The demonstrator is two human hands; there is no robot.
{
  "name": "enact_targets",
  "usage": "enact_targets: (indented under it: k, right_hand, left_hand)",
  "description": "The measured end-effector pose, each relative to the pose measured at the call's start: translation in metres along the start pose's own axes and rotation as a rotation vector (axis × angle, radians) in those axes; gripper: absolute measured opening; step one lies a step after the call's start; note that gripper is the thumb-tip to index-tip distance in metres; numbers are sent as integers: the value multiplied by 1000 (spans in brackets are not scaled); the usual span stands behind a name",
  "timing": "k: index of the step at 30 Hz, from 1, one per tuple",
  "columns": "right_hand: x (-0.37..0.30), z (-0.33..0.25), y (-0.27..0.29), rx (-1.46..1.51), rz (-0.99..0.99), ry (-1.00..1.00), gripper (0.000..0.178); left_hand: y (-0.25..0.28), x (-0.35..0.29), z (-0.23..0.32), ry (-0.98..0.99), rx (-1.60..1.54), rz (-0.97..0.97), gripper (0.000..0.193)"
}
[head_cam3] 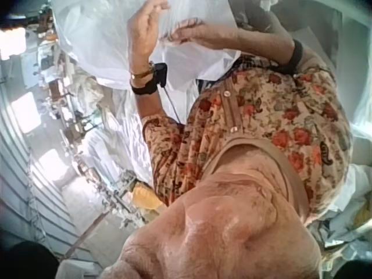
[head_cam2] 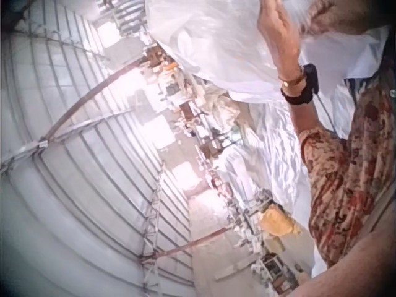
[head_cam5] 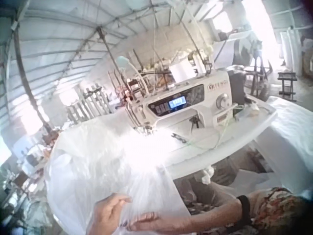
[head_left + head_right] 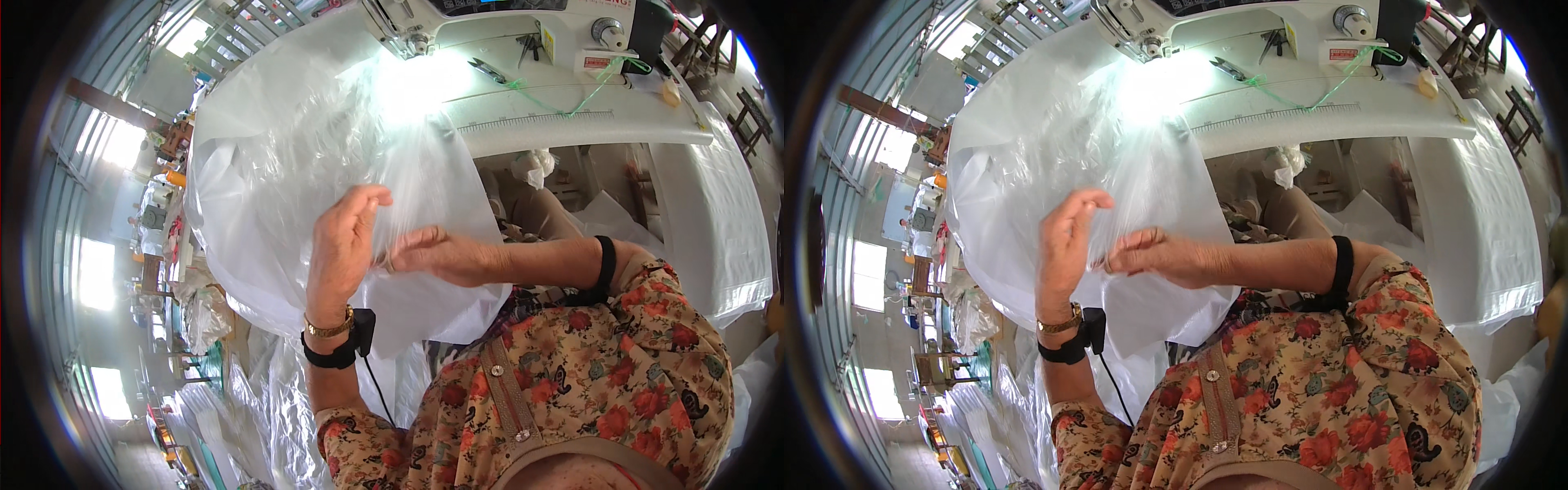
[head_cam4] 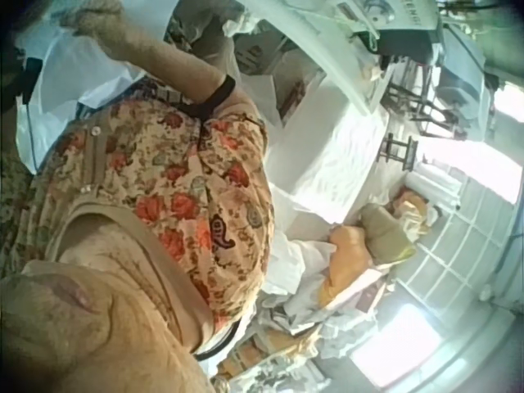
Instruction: Sewing together large sheets of white plastic material using an industrial sewing machine.
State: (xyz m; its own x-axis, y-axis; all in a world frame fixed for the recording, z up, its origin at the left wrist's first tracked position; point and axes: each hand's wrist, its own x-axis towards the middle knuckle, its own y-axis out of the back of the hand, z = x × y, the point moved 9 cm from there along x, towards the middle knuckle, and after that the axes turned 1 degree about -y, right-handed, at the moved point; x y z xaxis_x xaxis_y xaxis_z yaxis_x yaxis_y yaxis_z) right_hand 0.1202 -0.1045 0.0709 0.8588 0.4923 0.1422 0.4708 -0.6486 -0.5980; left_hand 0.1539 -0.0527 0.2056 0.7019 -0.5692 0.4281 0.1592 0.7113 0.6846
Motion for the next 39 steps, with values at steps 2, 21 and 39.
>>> enact_targets:
  k: [2, 21, 39]
  right_hand:
    - [-13, -2, -21, 31, -150, 6, 17]
    - [-54, 6, -40, -947, -143, 62, 17]
    - [-125, -42, 98, -1226, 712, -140, 29]
  left_hand:
    - [-22, -16, -32, 119, 93, -149, 19]
    - [-56, -85, -47, 474, -259, -206, 26]
    - [-95, -95, -31, 457, -465, -80, 13]
